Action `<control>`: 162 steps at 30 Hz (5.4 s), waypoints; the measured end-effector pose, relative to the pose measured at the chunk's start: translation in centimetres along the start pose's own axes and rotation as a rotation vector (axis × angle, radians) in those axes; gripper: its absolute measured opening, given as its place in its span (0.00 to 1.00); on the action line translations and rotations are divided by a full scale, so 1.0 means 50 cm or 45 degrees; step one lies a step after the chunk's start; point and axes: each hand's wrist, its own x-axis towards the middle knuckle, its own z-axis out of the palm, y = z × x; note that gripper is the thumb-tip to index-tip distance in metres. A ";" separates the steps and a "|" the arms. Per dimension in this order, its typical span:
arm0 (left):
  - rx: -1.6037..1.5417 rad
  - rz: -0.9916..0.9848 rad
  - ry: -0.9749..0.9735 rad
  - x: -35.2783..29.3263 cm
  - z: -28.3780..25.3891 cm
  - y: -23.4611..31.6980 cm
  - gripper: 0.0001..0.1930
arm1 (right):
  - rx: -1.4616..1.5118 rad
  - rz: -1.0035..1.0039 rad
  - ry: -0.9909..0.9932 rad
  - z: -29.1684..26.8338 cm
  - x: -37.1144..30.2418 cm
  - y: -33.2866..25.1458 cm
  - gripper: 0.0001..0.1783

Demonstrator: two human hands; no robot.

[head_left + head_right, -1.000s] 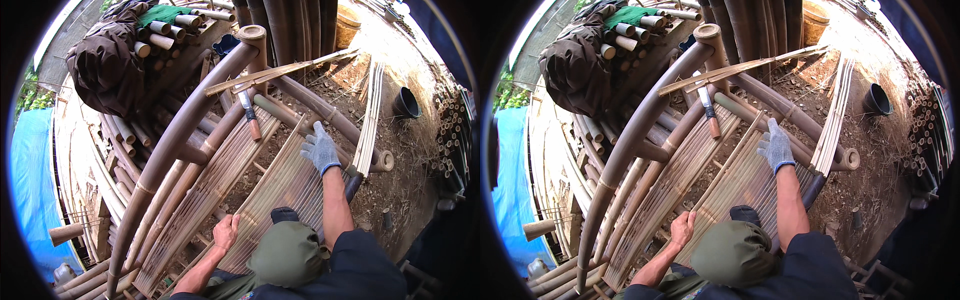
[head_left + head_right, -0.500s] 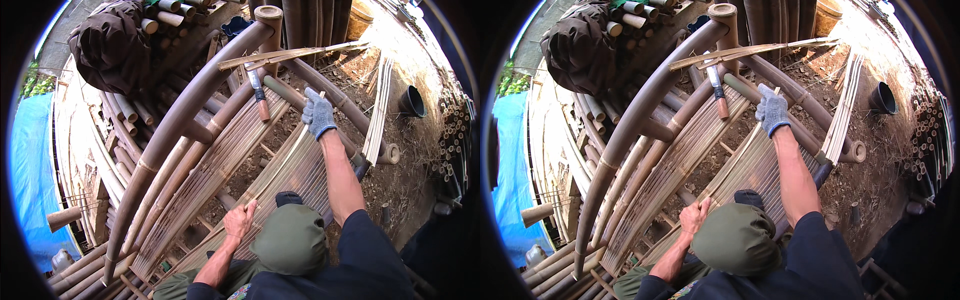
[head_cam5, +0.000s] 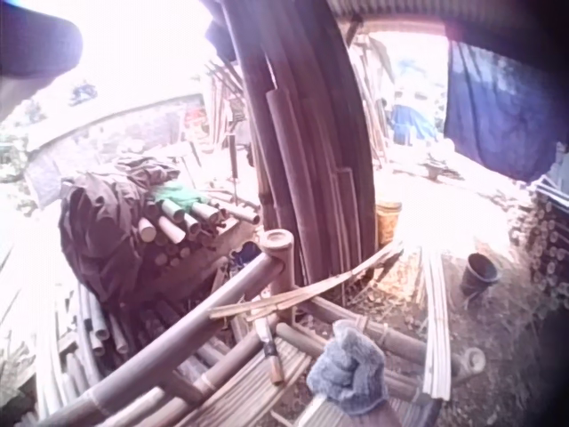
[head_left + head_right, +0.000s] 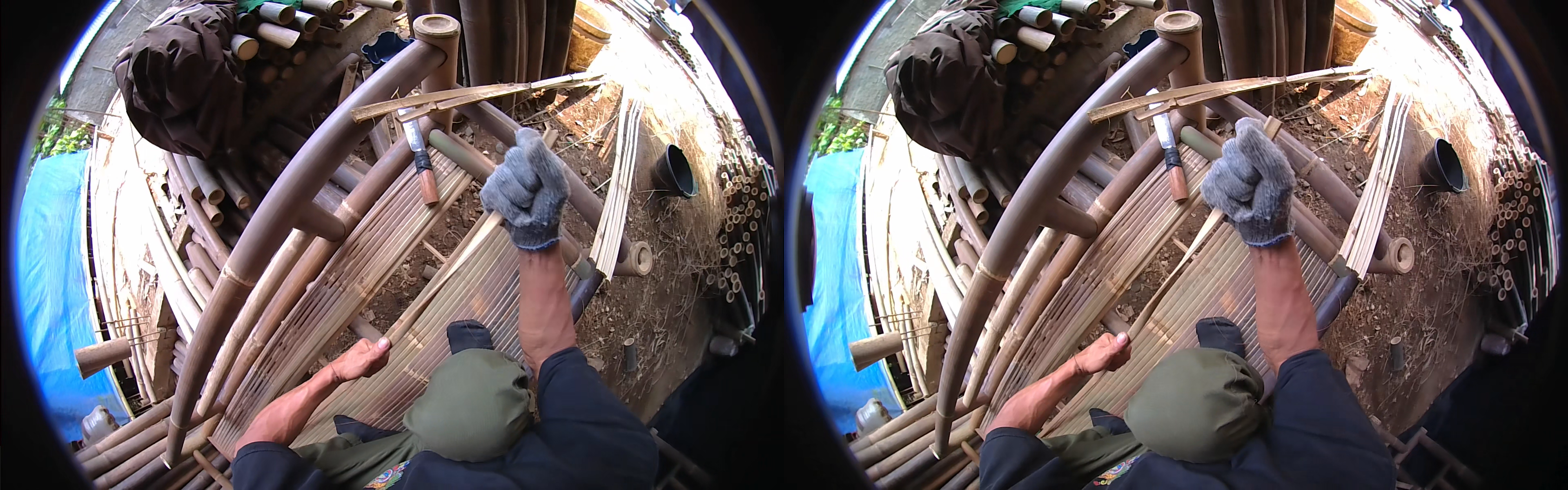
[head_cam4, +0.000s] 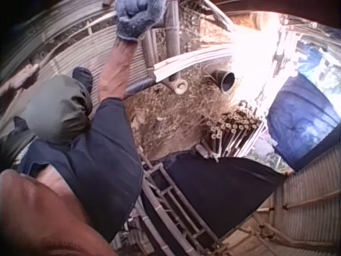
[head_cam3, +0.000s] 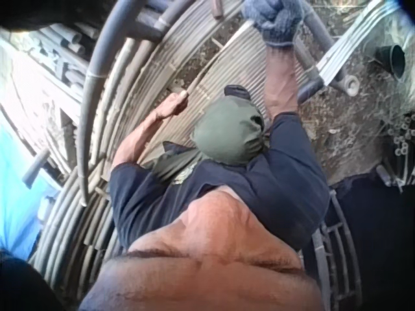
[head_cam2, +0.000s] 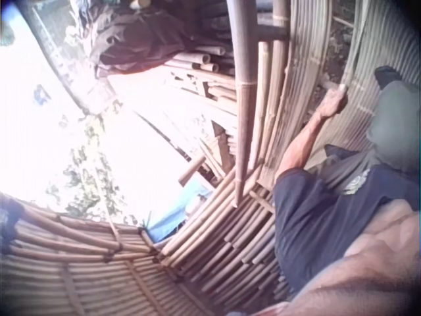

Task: The person weaves thin bamboo strips into a larger bamboo structure using both hands. They interlace the strips through a pre-existing frame, occasionally adjusting the position of the strips to ensure a tight weave.

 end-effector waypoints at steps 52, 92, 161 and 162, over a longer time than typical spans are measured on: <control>0.828 0.096 1.053 0.046 0.075 0.003 0.17 | -2.919 0.041 0.238 -0.312 -0.181 0.283 0.19; 0.599 -0.171 1.333 0.319 0.126 -0.027 0.11 | -2.743 0.538 -0.425 -0.514 -0.282 0.213 0.15; 0.174 0.408 1.462 0.441 0.133 0.037 0.10 | -1.784 0.978 1.337 -0.189 -0.666 -0.178 0.10; 0.395 0.357 1.360 0.450 0.139 0.019 0.11 | -2.152 0.916 1.220 -0.213 -0.706 -0.228 0.10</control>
